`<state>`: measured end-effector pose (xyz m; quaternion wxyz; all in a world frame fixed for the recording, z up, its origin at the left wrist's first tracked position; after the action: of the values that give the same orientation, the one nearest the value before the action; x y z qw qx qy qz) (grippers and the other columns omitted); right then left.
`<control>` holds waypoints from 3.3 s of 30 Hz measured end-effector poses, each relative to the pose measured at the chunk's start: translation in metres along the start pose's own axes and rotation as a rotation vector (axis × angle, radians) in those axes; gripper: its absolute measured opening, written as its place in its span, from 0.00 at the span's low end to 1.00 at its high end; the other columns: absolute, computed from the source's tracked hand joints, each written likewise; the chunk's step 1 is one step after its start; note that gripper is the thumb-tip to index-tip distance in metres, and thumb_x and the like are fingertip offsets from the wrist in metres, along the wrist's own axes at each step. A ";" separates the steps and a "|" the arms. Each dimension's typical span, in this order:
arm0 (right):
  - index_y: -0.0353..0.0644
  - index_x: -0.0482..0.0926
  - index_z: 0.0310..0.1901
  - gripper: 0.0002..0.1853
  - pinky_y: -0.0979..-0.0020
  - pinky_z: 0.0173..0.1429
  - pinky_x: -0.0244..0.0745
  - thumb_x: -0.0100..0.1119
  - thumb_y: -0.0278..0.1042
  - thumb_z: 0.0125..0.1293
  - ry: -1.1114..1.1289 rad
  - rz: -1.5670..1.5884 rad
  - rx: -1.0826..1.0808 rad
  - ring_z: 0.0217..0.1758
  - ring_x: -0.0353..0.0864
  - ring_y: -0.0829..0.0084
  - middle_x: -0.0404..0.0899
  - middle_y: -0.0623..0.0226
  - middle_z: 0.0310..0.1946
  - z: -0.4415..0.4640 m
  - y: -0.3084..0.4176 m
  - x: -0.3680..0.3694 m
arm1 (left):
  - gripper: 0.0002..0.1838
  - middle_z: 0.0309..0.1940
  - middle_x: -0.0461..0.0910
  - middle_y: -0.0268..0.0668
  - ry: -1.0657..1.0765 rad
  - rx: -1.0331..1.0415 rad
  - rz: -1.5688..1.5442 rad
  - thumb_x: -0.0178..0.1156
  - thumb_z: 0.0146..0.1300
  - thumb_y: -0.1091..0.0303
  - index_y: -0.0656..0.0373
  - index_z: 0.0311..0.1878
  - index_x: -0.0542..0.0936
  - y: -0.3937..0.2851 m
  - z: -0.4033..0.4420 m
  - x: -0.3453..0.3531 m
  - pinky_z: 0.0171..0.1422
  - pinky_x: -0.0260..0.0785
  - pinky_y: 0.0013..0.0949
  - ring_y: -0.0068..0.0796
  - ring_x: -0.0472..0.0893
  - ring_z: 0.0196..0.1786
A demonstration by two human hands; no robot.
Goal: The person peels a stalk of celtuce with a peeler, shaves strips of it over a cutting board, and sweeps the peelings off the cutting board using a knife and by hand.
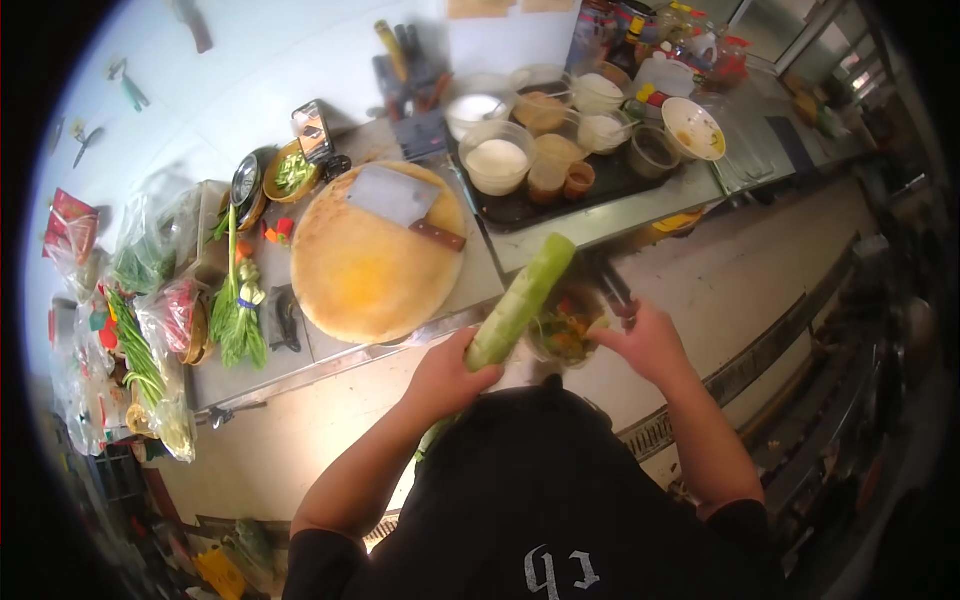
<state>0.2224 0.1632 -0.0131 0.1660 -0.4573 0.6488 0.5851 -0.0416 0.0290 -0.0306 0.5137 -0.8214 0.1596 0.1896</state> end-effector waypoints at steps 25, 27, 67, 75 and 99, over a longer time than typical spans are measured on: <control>0.32 0.82 0.39 0.31 0.68 0.37 0.75 0.68 0.61 0.61 0.049 0.318 -0.100 0.31 0.82 0.70 0.84 0.59 0.29 -0.011 0.029 0.027 | 0.29 0.42 0.80 0.48 -0.222 0.282 0.350 0.71 0.55 0.56 0.61 0.54 0.71 -0.024 -0.026 0.033 0.50 0.74 0.48 0.52 0.81 0.47; 0.31 0.83 0.40 0.29 0.68 0.39 0.75 0.65 0.59 0.65 0.089 0.387 -0.107 0.32 0.83 0.68 0.84 0.58 0.29 -0.013 0.028 0.031 | 0.27 0.42 0.80 0.48 -0.170 0.253 0.371 0.70 0.55 0.56 0.60 0.52 0.71 -0.023 -0.027 0.035 0.49 0.74 0.48 0.52 0.81 0.47; 0.34 0.81 0.39 0.23 0.69 0.31 0.72 0.68 0.52 0.65 -0.108 0.304 -0.154 0.24 0.76 0.76 0.79 0.64 0.22 -0.015 0.002 0.010 | 0.33 0.41 0.83 0.51 -0.016 -0.050 0.114 0.70 0.53 0.46 0.60 0.55 0.75 0.019 0.005 0.000 0.50 0.74 0.44 0.48 0.84 0.45; 0.34 0.77 0.42 0.22 0.68 0.35 0.72 0.70 0.48 0.63 -0.180 0.235 -0.074 0.28 0.75 0.73 0.77 0.64 0.26 -0.010 0.006 0.002 | 0.32 0.42 0.81 0.54 0.113 0.006 -0.074 0.66 0.53 0.57 0.61 0.59 0.70 0.008 -0.004 -0.003 0.51 0.73 0.43 0.50 0.83 0.46; 0.32 0.80 0.42 0.34 0.68 0.39 0.78 0.77 0.60 0.50 -0.031 0.239 -0.134 0.31 0.84 0.67 0.84 0.60 0.31 -0.013 0.050 0.007 | 0.31 0.42 0.81 0.57 -0.028 0.064 0.151 0.69 0.55 0.58 0.62 0.56 0.67 -0.035 -0.032 0.022 0.51 0.74 0.48 0.58 0.82 0.47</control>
<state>0.1836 0.1432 0.0154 0.0745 -0.3778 0.6553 0.6499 -0.0014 0.0138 -0.0008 0.5263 -0.7874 0.2198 0.2339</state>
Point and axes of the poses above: each hand's wrist, its own z-axis towards the middle knuckle, its own x-axis out of the palm, y = z × x, the point moved 2 cm from there along z, towards the middle knuckle
